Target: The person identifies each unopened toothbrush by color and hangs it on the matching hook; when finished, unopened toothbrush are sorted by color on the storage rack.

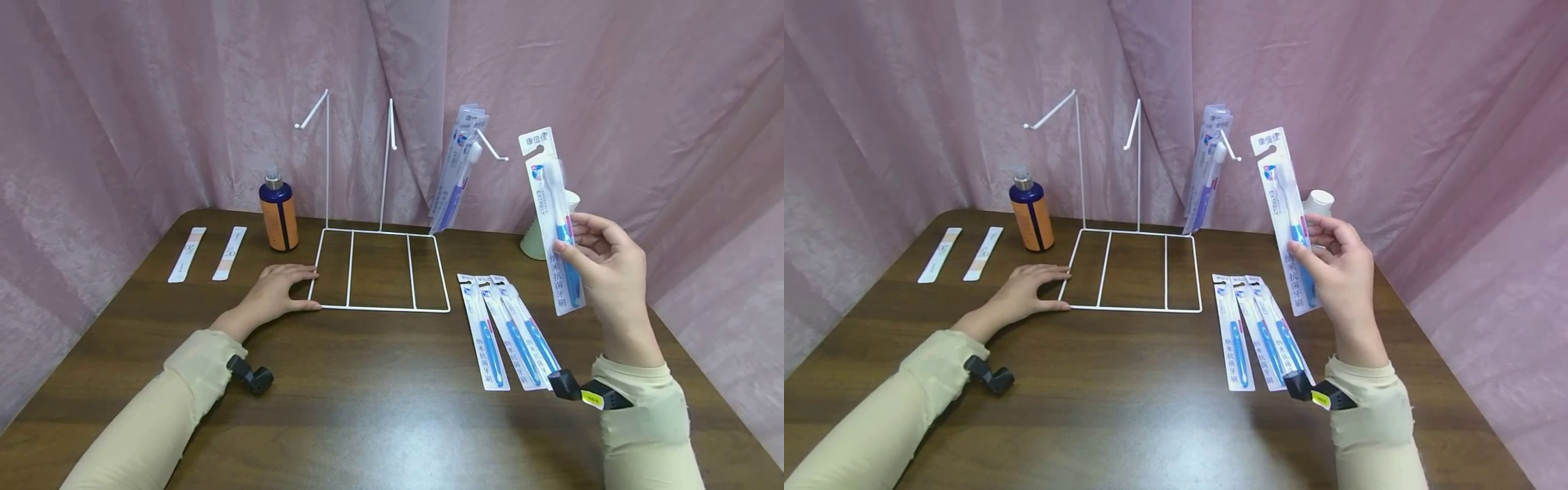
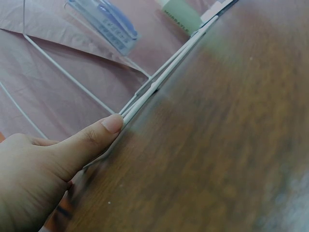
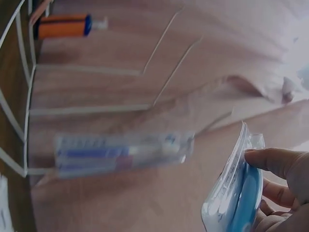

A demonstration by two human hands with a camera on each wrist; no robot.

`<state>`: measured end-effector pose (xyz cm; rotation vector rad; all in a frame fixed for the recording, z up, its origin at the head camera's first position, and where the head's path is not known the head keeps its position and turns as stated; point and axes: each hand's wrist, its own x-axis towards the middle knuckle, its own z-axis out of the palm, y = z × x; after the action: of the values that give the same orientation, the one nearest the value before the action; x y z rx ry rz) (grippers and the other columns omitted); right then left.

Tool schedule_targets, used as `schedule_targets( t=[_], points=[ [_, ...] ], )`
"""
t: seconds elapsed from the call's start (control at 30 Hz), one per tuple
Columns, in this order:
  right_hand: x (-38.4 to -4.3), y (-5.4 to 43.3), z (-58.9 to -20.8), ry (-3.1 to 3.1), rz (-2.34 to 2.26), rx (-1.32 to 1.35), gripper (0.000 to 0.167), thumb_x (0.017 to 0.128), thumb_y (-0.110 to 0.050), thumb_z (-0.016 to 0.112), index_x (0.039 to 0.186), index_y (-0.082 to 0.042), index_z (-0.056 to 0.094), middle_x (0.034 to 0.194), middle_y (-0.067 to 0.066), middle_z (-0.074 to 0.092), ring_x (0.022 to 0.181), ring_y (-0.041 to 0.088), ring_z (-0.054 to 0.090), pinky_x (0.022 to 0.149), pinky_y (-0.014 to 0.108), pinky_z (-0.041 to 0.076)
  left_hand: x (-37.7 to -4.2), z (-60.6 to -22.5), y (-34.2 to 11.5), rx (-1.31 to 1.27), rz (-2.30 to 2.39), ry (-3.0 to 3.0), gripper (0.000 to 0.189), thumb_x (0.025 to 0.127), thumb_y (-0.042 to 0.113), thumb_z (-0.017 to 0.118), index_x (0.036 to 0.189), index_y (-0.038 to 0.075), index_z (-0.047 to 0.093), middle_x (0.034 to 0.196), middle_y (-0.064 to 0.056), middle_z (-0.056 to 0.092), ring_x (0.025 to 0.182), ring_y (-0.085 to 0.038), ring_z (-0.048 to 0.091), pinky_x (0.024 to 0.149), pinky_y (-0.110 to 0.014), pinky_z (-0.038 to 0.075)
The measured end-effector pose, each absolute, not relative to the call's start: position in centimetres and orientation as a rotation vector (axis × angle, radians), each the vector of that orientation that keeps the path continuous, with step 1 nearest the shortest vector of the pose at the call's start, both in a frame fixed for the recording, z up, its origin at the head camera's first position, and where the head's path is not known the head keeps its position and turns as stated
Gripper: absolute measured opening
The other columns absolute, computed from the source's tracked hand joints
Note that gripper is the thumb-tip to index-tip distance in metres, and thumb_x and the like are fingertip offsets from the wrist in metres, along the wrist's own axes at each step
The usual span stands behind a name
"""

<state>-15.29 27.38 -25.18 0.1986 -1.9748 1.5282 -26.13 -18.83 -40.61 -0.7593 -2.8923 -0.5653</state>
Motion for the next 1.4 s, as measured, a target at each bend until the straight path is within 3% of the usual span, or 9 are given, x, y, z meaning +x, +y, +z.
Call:
schedule_targets(
  t=[0.4, 0.6, 1.2, 1.4],
  points=[
    [-15.8, 20.2, -25.0, -1.963, 1.53, 0.478, 0.045, 0.078, 0.016, 0.068, 0.122, 0.014, 0.056, 0.1, -0.003, 0.054, 0.088, 0.008, 0.058, 0.076, 0.012, 0.054, -26.0, -40.6, -18.9, -0.764, -0.562, -2.893, 0.074, 0.076, 0.051, 0.075, 0.133, 0.008, 0.057, 0.145, -0.014, 0.049, 0.136, -0.036, 0.041, 0.113, -0.058, 0.022],
    [-17.9, 17.3, -25.9, -1.987, 1.576, 0.467, 0.046, 0.078, 0.012, 0.071, 0.121, 0.012, 0.056, 0.1, -0.005, 0.052, 0.086, 0.006, 0.056, 0.076, 0.012, 0.053, -26.0, -40.8, -18.9, -0.758, -0.545, -2.895, 0.073, 0.076, 0.05, 0.075, 0.133, 0.008, 0.058, 0.144, -0.013, 0.051, 0.135, -0.035, 0.042, 0.113, -0.057, 0.023],
    [-21.0, 12.9, -28.0, -2.092, 1.505, 0.407, 0.046, 0.079, 0.001, 0.076, 0.121, 0.005, 0.059, 0.099, 0.011, 0.05, 0.089, 0.01, 0.052, 0.075, 0.008, 0.051, -26.0, -41.1, -18.2, -0.758, -0.565, -2.885, 0.072, 0.075, 0.05, 0.076, 0.132, 0.009, 0.058, 0.145, -0.011, 0.051, 0.136, -0.034, 0.042, 0.112, -0.057, 0.023],
    [-22.7, 12.1, -28.5, -2.126, 1.459, 0.354, 0.045, 0.08, -0.006, 0.077, 0.121, 0.001, 0.061, 0.099, 0.014, 0.054, 0.087, 0.013, 0.053, 0.076, 0.015, 0.054, -26.1, -41.2, -18.3, -0.758, -0.568, -2.885, 0.073, 0.075, 0.051, 0.076, 0.132, 0.009, 0.058, 0.145, -0.01, 0.051, 0.136, -0.033, 0.042, 0.113, -0.056, 0.023]
  ],
)
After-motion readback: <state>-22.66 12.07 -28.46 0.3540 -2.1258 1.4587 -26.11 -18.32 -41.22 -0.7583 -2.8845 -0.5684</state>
